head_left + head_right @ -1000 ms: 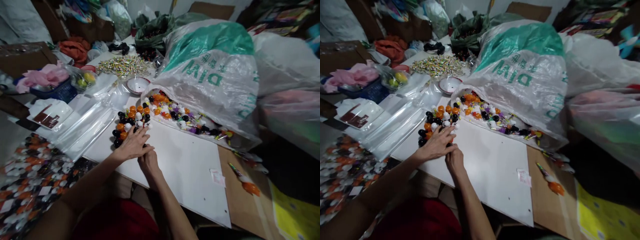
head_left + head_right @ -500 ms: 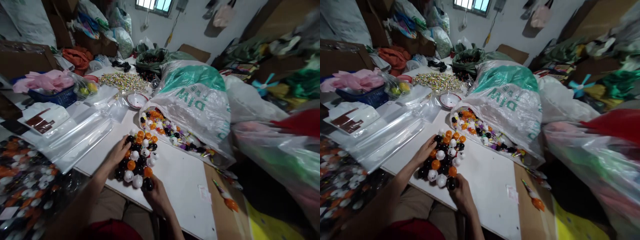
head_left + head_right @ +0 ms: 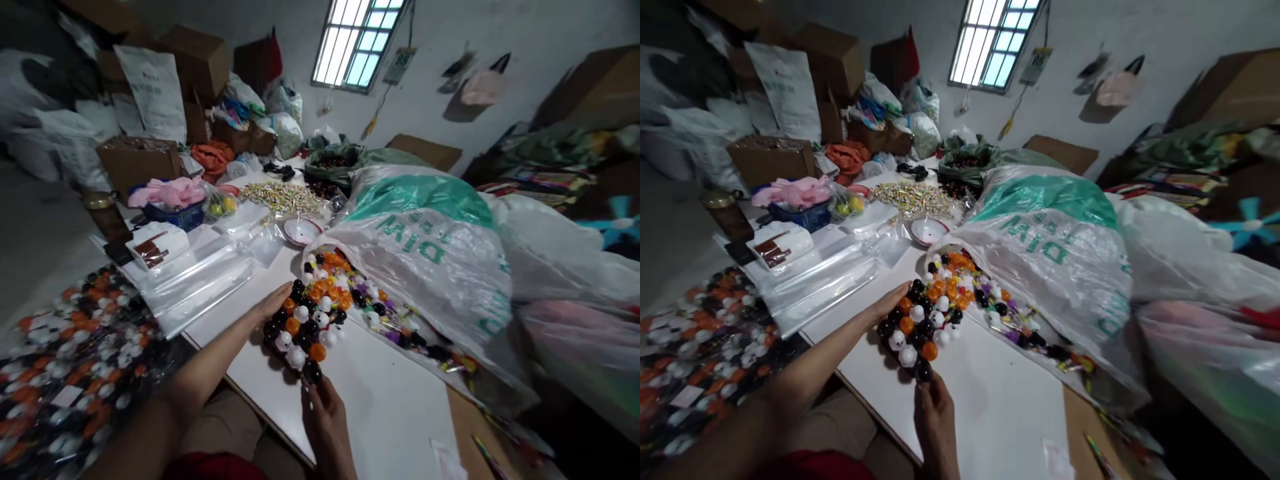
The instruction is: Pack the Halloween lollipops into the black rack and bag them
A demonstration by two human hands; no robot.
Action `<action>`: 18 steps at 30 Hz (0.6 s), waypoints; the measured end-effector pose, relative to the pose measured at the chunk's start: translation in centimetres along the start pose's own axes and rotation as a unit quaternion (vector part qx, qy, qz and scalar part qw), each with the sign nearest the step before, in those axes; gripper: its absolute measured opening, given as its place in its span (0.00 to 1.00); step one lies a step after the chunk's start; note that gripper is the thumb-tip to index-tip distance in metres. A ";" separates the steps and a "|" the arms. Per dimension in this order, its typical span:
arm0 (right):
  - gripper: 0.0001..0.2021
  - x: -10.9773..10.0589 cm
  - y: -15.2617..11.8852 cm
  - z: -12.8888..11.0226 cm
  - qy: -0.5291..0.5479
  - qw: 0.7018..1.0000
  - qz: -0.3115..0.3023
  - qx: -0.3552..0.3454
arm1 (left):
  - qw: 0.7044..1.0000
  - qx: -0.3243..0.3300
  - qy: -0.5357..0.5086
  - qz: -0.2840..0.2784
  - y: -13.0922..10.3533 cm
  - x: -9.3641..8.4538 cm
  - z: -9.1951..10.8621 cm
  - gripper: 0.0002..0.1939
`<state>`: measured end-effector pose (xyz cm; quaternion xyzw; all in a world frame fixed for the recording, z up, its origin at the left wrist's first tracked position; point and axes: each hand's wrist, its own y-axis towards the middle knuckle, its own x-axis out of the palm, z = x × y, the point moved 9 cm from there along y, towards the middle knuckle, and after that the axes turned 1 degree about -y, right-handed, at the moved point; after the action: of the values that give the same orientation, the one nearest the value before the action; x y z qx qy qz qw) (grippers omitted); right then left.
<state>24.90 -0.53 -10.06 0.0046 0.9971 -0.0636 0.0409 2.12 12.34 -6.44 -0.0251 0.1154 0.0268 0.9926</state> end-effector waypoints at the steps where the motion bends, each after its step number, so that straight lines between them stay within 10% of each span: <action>1: 0.23 -0.5 -0.1 0.7 0.011 1.000 0.006 0.009 | 0.999 -0.007 0.039 0.015 0.6 -1.3 0.2 0.33; 7: 0.26 -3.6 1.1 3.3 0.100 0.990 0.074 0.061 | 0.964 -0.056 0.217 0.144 5.2 -12.6 0.9 0.23; 10: 0.27 -3.3 1.1 4.3 0.085 0.990 0.058 0.096 | 0.929 -0.100 0.283 0.218 3.6 -17.6 -1.0 0.20; 18: 0.26 -4.0 0.6 5.7 0.073 0.982 0.092 0.149 | 0.908 -0.106 0.292 0.283 -3.5 -21.5 -7.4 0.12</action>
<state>29.34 -0.71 -15.48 0.1069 0.9721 -0.2072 -0.0272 -20.23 7.43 -8.58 -0.1036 0.3986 0.3099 0.8569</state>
